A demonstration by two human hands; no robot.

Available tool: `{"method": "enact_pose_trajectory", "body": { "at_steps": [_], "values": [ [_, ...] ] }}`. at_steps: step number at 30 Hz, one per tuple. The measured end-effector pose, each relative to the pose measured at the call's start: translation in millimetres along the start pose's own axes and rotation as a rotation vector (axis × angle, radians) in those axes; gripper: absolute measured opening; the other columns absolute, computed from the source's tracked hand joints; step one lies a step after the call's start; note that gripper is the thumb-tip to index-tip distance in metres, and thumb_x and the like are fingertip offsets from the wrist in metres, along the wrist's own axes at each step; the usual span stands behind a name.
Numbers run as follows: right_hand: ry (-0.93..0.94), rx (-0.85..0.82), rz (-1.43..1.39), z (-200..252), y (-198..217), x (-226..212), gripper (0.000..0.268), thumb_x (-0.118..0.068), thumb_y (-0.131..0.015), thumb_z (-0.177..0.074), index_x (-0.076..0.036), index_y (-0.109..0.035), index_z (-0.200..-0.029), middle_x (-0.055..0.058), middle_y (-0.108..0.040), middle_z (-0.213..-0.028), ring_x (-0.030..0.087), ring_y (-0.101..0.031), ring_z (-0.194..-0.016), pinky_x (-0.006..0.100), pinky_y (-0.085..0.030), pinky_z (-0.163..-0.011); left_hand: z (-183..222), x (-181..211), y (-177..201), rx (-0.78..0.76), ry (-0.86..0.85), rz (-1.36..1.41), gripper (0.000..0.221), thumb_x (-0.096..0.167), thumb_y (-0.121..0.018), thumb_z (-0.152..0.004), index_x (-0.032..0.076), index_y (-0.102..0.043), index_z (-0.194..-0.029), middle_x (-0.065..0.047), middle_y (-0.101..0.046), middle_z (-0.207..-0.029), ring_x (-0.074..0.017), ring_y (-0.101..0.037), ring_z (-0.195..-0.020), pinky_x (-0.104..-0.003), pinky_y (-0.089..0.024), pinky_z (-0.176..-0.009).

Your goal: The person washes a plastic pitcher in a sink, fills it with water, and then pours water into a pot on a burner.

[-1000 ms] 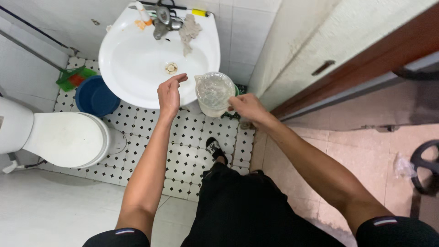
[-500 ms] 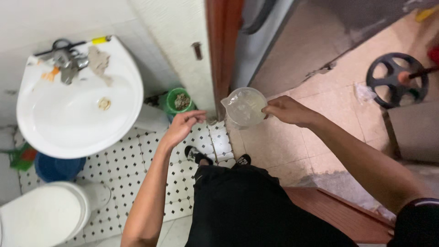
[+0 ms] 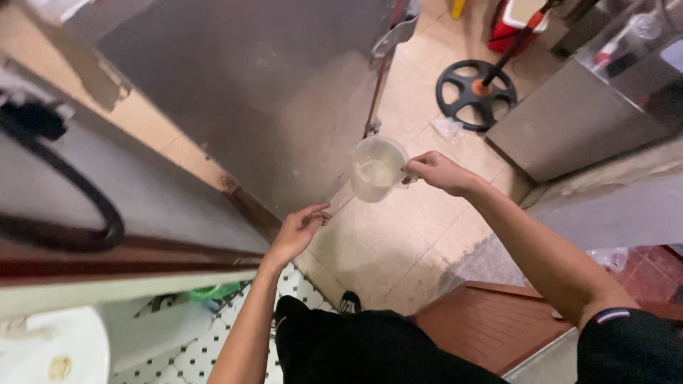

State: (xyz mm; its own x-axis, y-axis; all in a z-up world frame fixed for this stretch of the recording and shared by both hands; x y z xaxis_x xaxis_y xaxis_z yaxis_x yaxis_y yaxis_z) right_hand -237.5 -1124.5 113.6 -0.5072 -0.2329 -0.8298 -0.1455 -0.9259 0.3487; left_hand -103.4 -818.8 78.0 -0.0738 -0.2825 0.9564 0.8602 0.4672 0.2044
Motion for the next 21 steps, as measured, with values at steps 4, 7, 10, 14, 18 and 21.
{"method": "enact_pose_trajectory", "body": {
  "at_steps": [4,7,10,14,18,21],
  "values": [
    [-0.054,0.181,-0.128,-1.3,75.0,26.8,0.042,-0.031,-0.059,-0.092,0.005,-0.077,-0.105,0.012,-0.079,-0.096,0.019,-0.068,-0.094,0.032,-0.05,-0.091,-84.3,34.7,-44.6,0.013,-0.093,0.183,0.039,0.007,-0.062,-0.096,0.004,-0.066,-0.135,-0.009,-0.078,-0.112,-0.015,-0.07,-0.101,-0.029,-0.055,-0.091],
    [-0.065,0.318,-0.112,-3.2,134.6,41.7,0.044,-0.032,-0.059,-0.093,0.007,-0.08,-0.1,0.012,-0.079,-0.096,0.018,-0.067,-0.094,0.032,-0.049,-0.092,-148.5,60.3,-78.4,-0.005,-0.106,0.1,0.042,0.007,-0.063,-0.094,0.006,-0.065,-0.136,-0.009,-0.076,-0.116,-0.0144,-0.069,-0.101,-0.027,-0.054,-0.089],
    [-0.074,0.407,-0.172,-17.7,189.4,56.4,0.042,-0.032,-0.059,-0.093,0.005,-0.078,-0.098,0.012,-0.079,-0.094,0.017,-0.068,-0.092,0.032,-0.051,-0.09,-223.0,94.7,-111.9,-0.017,-0.204,0.188,0.046,0.021,-0.061,-0.099,0.006,-0.06,-0.142,-0.015,-0.071,-0.129,-0.02,-0.067,-0.118,-0.032,-0.052,-0.1],
    [-0.129,0.507,-0.239,-46.0,255.5,71.7,0.041,-0.034,-0.059,-0.093,0.002,-0.079,-0.094,0.012,-0.078,-0.093,0.017,-0.067,-0.091,0.03,-0.049,-0.09,-320.2,122.6,-154.5,-0.101,-0.089,0.346,0.061,0.047,-0.039,-0.104,0.015,-0.04,-0.156,-0.011,-0.045,-0.158,-0.0208,-0.042,-0.146,-0.044,-0.035,-0.114],
    [-0.156,0.6,-0.248,-81.4,339.4,73.4,0.043,-0.034,-0.06,-0.091,0.004,-0.08,-0.087,0.014,-0.078,-0.09,0.017,-0.067,-0.087,0.031,-0.049,-0.088,-418.8,164.4,-192.0,-0.042,-0.101,0.411,0.068,0.055,-0.033,-0.101,0.018,-0.037,-0.159,-0.012,-0.039,-0.163,-0.0246,-0.033,-0.151,-0.053,-0.027,-0.117],
    [-0.135,0.605,-0.309,-115.3,397.0,67.7,0.044,-0.034,-0.06,-0.091,0.005,-0.079,-0.086,0.014,-0.079,-0.088,0.017,-0.068,-0.084,0.031,-0.051,-0.087,-488.1,189.7,-206.2,0.023,-0.069,0.426,0.064,0.049,-0.037,-0.101,0.016,-0.04,-0.155,-0.01,-0.039,-0.162,-0.0235,-0.033,-0.15,-0.051,-0.028,-0.115]
  ]
}}
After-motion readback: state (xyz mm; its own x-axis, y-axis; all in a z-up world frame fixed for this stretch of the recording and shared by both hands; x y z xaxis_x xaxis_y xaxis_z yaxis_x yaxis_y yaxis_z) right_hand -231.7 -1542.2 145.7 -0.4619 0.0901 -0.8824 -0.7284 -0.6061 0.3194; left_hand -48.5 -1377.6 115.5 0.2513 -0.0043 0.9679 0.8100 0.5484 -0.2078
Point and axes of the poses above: each hand's wrist, its own z-axis away from the middle knuckle, its own y-axis out of the back of the hand, x = y × z, the point moved 8 cm from there along -z, towards the middle knuckle
